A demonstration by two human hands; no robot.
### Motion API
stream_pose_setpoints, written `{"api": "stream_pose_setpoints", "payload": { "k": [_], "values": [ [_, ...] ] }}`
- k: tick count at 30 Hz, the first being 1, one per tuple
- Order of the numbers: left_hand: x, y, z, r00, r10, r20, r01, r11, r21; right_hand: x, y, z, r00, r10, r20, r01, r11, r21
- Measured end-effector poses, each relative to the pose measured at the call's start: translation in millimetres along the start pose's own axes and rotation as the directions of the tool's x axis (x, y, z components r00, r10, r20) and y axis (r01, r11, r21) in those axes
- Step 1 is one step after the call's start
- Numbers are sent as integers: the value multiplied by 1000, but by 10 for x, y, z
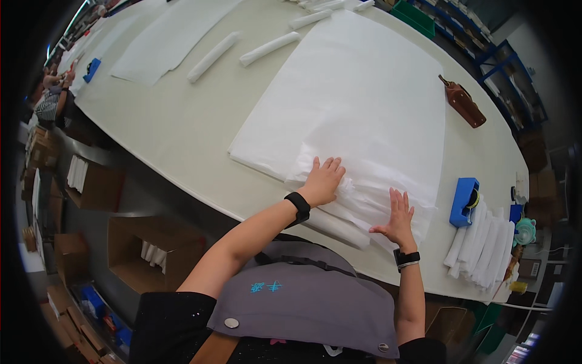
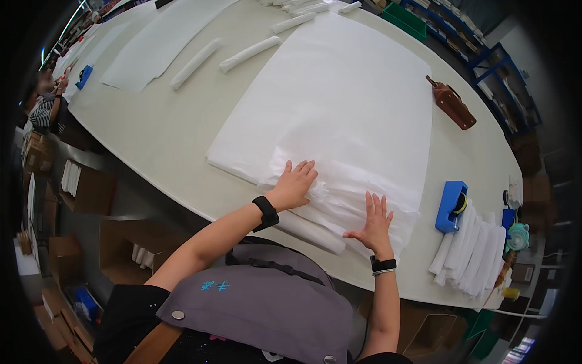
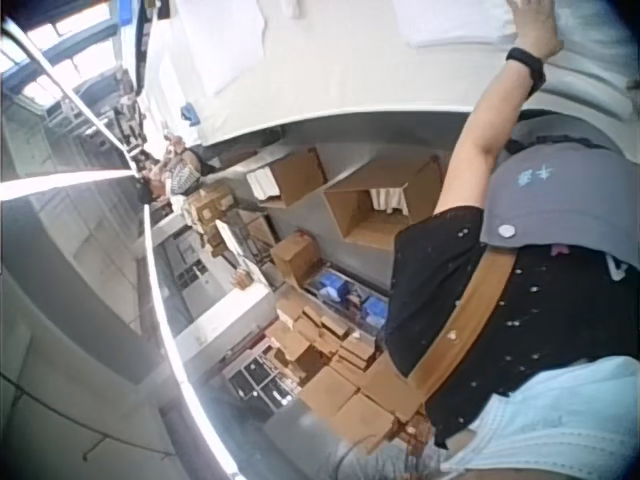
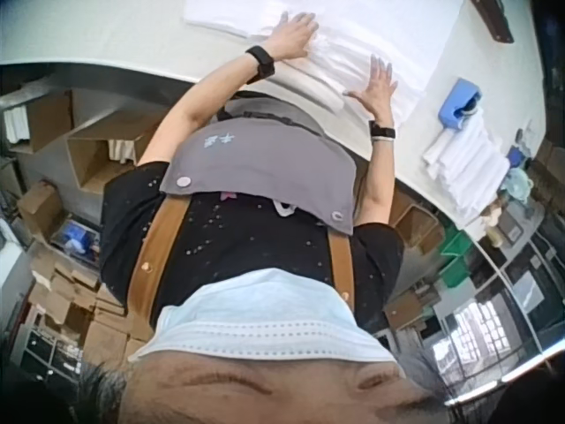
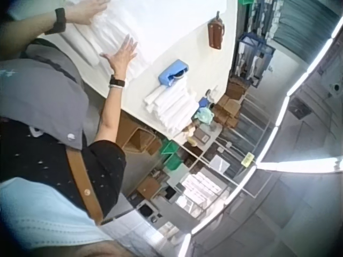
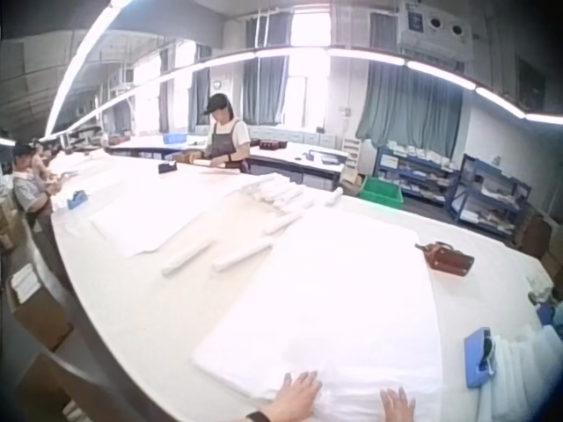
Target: The person repeatedly folds large white sheets of material on a table, rolls them into tight cylinders, and secures them with tape. The person handles the sheets one at a time, smoothing them before rolling and using a tape dispenser to seal the ends. The finished rolls are placed in a pile on the table.
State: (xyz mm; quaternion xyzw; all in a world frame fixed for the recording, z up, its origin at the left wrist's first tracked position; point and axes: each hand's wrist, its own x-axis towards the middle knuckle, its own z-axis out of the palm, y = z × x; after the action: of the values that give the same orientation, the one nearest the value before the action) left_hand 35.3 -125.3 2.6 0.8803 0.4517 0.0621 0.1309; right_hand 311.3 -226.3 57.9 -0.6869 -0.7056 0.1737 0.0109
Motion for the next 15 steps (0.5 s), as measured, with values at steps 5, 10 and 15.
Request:
{"api": "stream_pose_setpoints", "payload": {
  "k": [5, 10, 15],
  "values": [
    [-158, 75, -297, 990, -42, 137, 61, 989, -135, -65, -107, -159, 988, -140, 64, 142, 990, -26],
    [-317, 173, -394, 998, 32, 62, -27, 996, -81, 43, 80, -31, 975, -204, -92, 193, 975, -113],
    [-323, 464, -184, 992, 93, -85, -91, 995, 33, 249, 323, 203, 989, -142, -32, 138, 985, -103]
  ]
}}
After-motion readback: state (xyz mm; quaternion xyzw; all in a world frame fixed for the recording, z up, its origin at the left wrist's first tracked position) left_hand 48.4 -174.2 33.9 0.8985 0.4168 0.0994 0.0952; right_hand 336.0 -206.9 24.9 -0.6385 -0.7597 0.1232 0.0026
